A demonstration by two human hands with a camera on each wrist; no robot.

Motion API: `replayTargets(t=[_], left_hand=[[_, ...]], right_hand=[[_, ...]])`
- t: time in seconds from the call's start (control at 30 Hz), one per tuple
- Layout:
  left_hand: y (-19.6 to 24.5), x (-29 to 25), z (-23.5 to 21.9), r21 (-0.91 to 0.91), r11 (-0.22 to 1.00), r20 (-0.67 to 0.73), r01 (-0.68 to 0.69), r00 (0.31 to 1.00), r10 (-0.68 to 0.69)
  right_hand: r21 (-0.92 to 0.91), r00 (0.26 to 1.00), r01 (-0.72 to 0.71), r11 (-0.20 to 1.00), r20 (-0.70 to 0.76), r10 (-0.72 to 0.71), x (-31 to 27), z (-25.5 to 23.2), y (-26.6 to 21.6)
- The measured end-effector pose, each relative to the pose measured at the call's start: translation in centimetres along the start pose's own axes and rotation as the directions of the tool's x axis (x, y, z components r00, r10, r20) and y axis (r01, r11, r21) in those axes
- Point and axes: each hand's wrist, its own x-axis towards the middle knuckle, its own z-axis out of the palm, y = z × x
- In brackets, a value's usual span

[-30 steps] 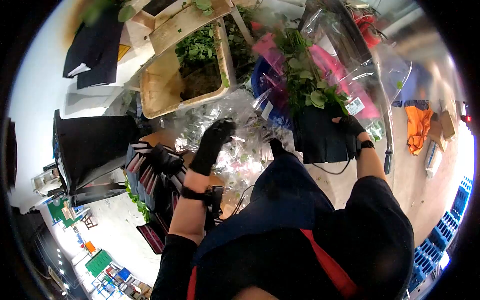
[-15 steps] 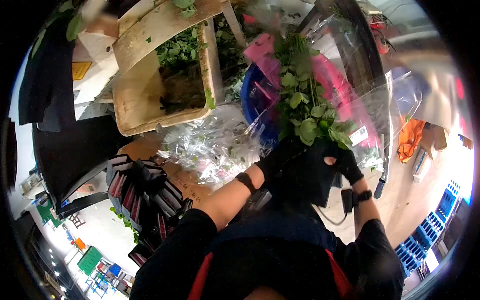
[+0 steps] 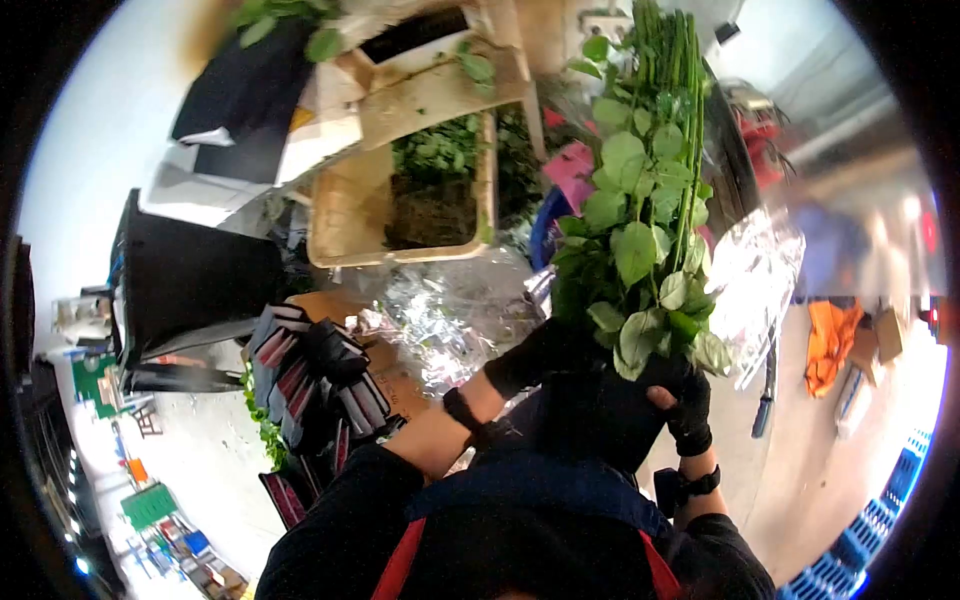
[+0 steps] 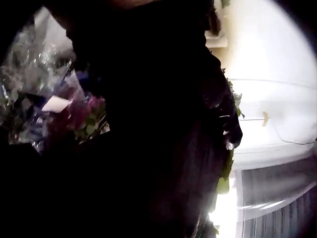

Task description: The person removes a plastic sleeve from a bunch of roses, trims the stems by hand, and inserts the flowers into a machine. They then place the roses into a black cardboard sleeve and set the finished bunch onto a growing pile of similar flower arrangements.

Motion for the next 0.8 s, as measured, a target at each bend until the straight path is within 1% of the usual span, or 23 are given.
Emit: replayTargets(t=[0.03, 0.07, 0.13, 0.17, 0.2, 0.23, 0.33, 0.37, 0.4, 0.43, 0.47, 0.5, 0.6, 0.63, 0.67, 0.7, 0.73, 0.8], left_hand=[[1.9, -1.8, 0.1, -0.026, 0.999, -0.028, -0.024, 0.999, 0.023], [3.7, -3.6, -0.2, 0.073, 0.996, -0.031, -0.059, 0.998, 0.061], [6.6, -7.3, -1.0, 0.260, 0.959, -0.023, -0.115, 0.992, 0.125], [6.4, -8.9, -1.5, 0.147, 0.984, -0.108, -0.097, 0.988, 0.114], [5.1, -10.7, -2.2, 0.028, 0.996, -0.192, -0.087, 0.977, 0.091], [4.2, -12.2, -2.8, -0.093, 0.992, -0.271, -0.088, 0.961, 0.060], [3.9, -14.9, -4.7, -0.223, 0.970, -0.349, -0.091, 0.937, 0.008], [4.0, -15.4, -5.0, -0.047, 0.983, -0.379, -0.180, 0.913, 0.149], [4.5, -15.5, -5.5, 0.108, 0.987, -0.380, -0.122, 0.912, 0.155], [5.0, -15.4, -6.1, 0.258, 0.964, -0.381, -0.059, 0.911, 0.157], [5.4, -15.4, -6.7, 0.398, 0.917, -0.380, 0.009, 0.912, 0.156], [5.5, -14.7, -7.0, 0.243, 0.967, -0.416, -0.076, 0.892, 0.175], [10.6, -12.3, -8.1, 0.325, 0.940, -0.389, -0.103, 0.892, 0.232], [11.8, -11.1, -9.7, 0.382, 0.909, -0.365, -0.166, 0.877, 0.313], [12.9, -9.4, -11.7, 0.138, 0.972, -0.388, -0.191, 0.893, 0.231], [15.0, -8.1, -12.7, 0.153, 0.969, -0.433, -0.194, 0.868, 0.242], [16.5, -6.5, -14.6, 0.182, 0.956, -0.436, -0.231, 0.852, 0.289], [19.5, -3.1, -18.4, 0.240, 0.922, -0.437, -0.302, 0.815, 0.381]], right_hand=[[0.044, 0.999, -0.019, 0.999, 0.038, 0.017, -0.1, 0.6, -0.3], [-0.159, 0.996, 0.079, 0.984, 0.057, -0.070, 0.1, 1.3, 0.5], [-0.031, 0.998, 0.028, 0.999, -0.056, -0.030, 0.9, 5.5, -1.5], [-0.024, 0.992, 0.099, 0.995, -0.070, -0.101, 1.5, 7.2, -1.6], [-0.017, 0.983, 0.166, 0.986, -0.082, -0.167, 2.1, 8.8, -1.9], [0.117, 0.995, 0.087, 0.989, 0.033, -0.091, 2.5, 9.9, -2.9], [0.071, 0.989, 0.111, 0.991, 0.094, -0.117, 4.6, 12.5, -3.9], [0.242, 0.988, -0.078, 0.967, 0.146, 0.044, 5.0, 13.4, -4.9], [0.258, 0.991, -0.066, 0.964, 0.127, 0.034, 5.6, 13.9, -4.6], [0.273, 0.994, -0.056, 0.960, 0.107, 0.027, 6.3, 14.6, -3.6], [0.288, 0.996, -0.047, 0.957, 0.085, 0.024, 6.8, 15.0, -3.2], [0.239, 0.998, -0.036, 0.970, 0.053, 0.024, 7.2, 15.1, -4.4], [0.131, 0.993, -0.059, 0.990, 0.109, 0.044, 10.6, 14.1, -9.8], [0.123, 0.972, -0.144, 0.982, 0.206, 0.117, 12.4, 13.4, -11.9], [0.212, 0.975, 0.000, 0.977, 0.217, -0.047, 14.5, 13.5, -13.1], [0.183, 0.956, 0.097, 0.978, 0.257, -0.143, 16.7, 13.6, -15.6], [0.141, 0.941, 0.081, 0.987, 0.315, -0.123, 19.4, 13.5, -17.5], [0.155, 0.956, 0.003, 0.988, 0.288, -0.048, 25.3, 13.7, -20.1]])
